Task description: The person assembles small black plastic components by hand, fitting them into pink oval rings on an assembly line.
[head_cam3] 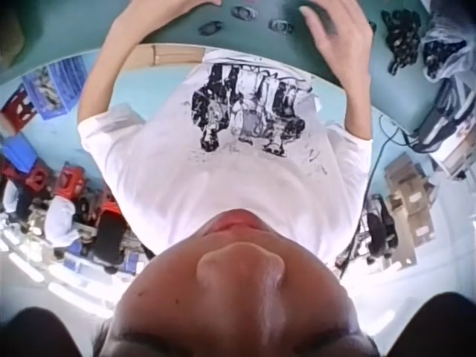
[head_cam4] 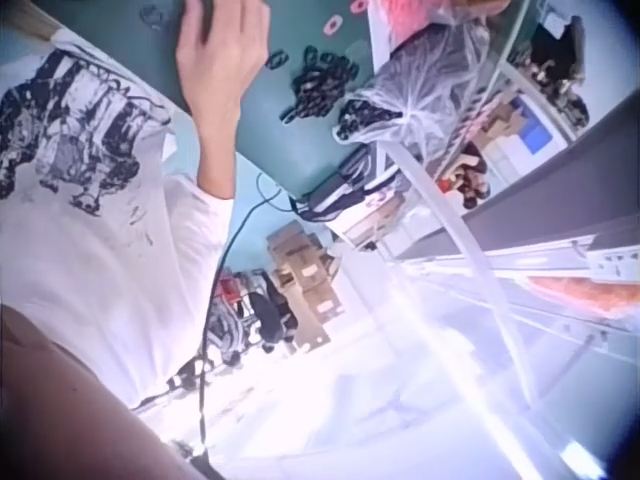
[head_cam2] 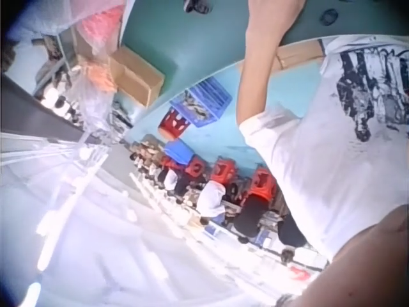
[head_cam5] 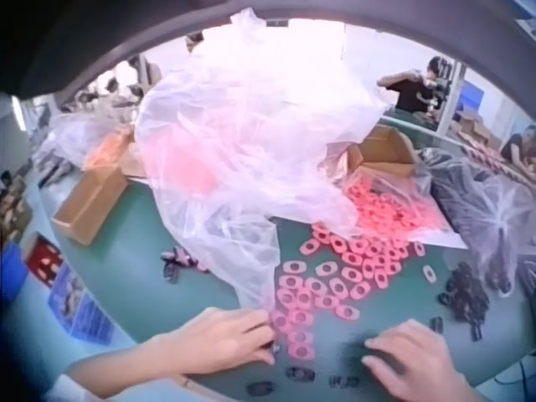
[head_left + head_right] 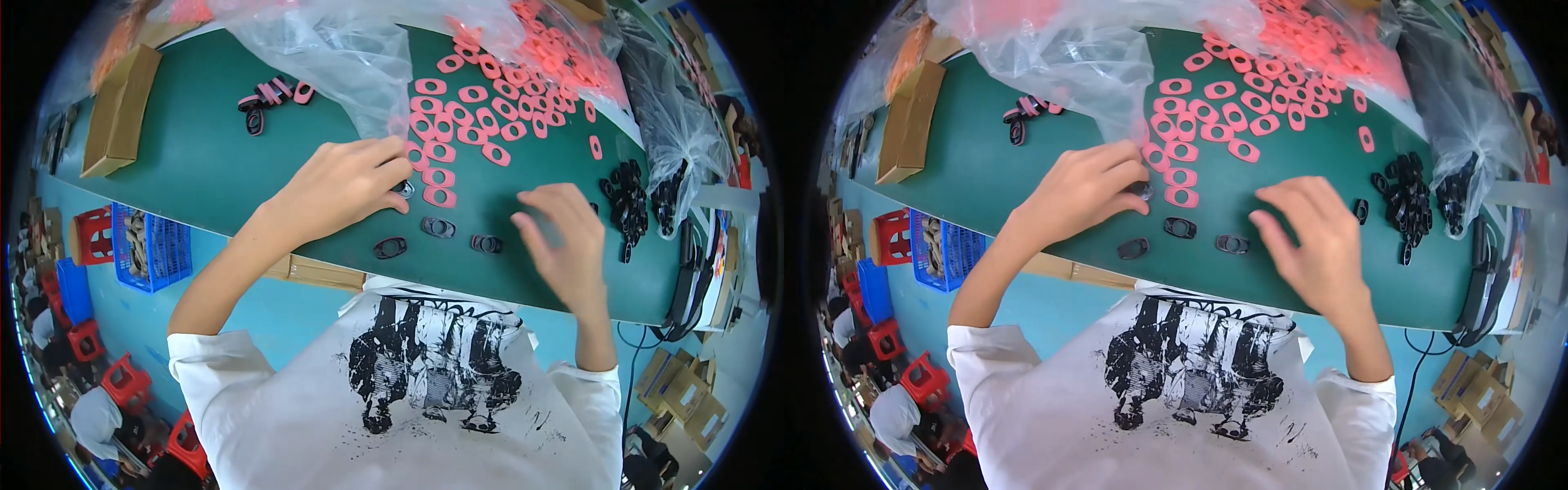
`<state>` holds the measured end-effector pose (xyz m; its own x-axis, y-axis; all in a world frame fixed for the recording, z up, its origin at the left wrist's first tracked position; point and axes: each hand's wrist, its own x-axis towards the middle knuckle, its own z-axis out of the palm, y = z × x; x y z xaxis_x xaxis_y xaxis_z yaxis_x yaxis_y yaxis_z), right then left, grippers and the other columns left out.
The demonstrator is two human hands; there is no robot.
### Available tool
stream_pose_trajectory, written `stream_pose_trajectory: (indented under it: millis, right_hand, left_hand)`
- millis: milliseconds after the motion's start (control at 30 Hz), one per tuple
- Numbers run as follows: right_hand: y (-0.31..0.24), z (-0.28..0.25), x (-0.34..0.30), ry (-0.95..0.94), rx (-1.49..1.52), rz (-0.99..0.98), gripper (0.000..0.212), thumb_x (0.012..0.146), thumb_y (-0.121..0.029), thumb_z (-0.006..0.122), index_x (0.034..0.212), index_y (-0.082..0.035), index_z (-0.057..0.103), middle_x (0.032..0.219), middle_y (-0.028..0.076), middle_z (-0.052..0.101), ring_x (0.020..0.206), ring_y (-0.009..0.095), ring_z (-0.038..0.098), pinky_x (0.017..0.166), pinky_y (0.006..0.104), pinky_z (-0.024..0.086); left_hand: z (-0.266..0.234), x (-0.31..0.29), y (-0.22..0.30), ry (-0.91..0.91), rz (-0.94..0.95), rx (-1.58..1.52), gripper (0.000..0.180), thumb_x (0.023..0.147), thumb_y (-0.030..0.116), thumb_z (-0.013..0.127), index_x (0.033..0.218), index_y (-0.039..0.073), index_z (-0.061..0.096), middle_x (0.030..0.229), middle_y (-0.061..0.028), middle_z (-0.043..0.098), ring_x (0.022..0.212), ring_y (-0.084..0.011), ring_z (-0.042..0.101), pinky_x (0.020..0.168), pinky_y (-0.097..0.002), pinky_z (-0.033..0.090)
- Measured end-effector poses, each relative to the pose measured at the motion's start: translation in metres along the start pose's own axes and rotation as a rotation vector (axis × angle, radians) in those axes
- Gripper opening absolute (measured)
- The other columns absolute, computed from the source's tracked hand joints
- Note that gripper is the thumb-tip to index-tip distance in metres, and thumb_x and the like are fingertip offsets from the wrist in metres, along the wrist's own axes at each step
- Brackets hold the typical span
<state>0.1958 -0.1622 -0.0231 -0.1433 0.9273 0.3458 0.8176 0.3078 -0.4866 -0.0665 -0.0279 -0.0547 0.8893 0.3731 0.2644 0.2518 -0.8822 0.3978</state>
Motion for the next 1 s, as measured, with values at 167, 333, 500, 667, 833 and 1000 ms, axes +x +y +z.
stream_pose_trajectory:
  millis: [167,333,500,667,833,1000]
  right_hand:
    - [0.028,-0.056,-0.032,0.168,-0.087,0.344,0.015,0.079,0.003,0.071,0.092,-0.001,0.068,0.087,0.004,0.065,0.064,0.007,0.053,0.052,0.0217,0.035]
    - [0.057,-0.054,-0.066,0.153,-0.153,0.459,0.025,0.079,-0.006,0.077,0.102,-0.003,0.068,0.088,0.004,0.066,0.063,0.008,0.05,0.053,0.0223,0.037]
    - [0.049,-0.016,-0.046,0.08,-0.085,0.422,0.034,0.075,0.003,0.075,0.108,-0.003,0.067,0.09,0.007,0.061,0.063,0.014,0.052,0.057,0.0259,0.044]
    - [0.021,-0.007,-0.009,-0.137,0.198,0.183,0.04,0.074,0.009,0.071,0.112,-0.004,0.067,0.096,0.008,0.06,0.066,0.015,0.056,0.059,0.0264,0.047]
    - [-0.007,0.028,0.034,-0.159,0.319,-0.053,0.039,0.076,0.008,0.072,0.113,-0.004,0.067,0.097,0.008,0.06,0.067,0.014,0.057,0.06,0.0263,0.049]
    - [-0.011,0.04,0.042,-0.157,0.637,0.115,0.029,0.08,0.005,0.073,0.107,0.0,0.066,0.095,0.005,0.064,0.069,0.01,0.06,0.063,0.0231,0.053]
  left_hand:
    - [-0.015,-0.011,0.005,-0.039,-0.08,-0.074,0.032,0.071,0.014,0.079,0.095,0.003,0.061,0.095,-0.0081,0.057,0.079,-0.0286,0.063,0.064,-0.0388,0.051]
    - [-0.021,-0.012,0.018,-0.06,-0.233,-0.11,0.025,0.075,0.006,0.075,0.096,0.001,0.062,0.093,-0.0104,0.056,0.077,-0.032,0.061,0.064,-0.0406,0.048]
    - [-0.029,-0.012,0.024,-0.136,-0.384,-0.073,0.023,0.078,0.003,0.072,0.097,0.001,0.06,0.094,-0.0112,0.056,0.077,-0.0334,0.061,0.066,-0.0412,0.048]
    - [-0.033,-0.012,0.024,-0.065,-0.359,-0.081,0.027,0.077,0.008,0.075,0.099,0.004,0.06,0.091,-0.0098,0.057,0.077,-0.0297,0.063,0.064,-0.0395,0.049]
    - [-0.028,-0.009,0.031,0.032,-0.315,-0.138,0.029,0.076,0.011,0.076,0.101,0.006,0.061,0.092,-0.0076,0.057,0.075,-0.0265,0.063,0.063,-0.0374,0.051]
    - [-0.018,-0.002,0.041,0.108,-0.255,-0.158,0.037,0.074,0.014,0.078,0.106,0.008,0.061,0.097,-0.0068,0.057,0.078,-0.0265,0.063,0.064,-0.0377,0.052]
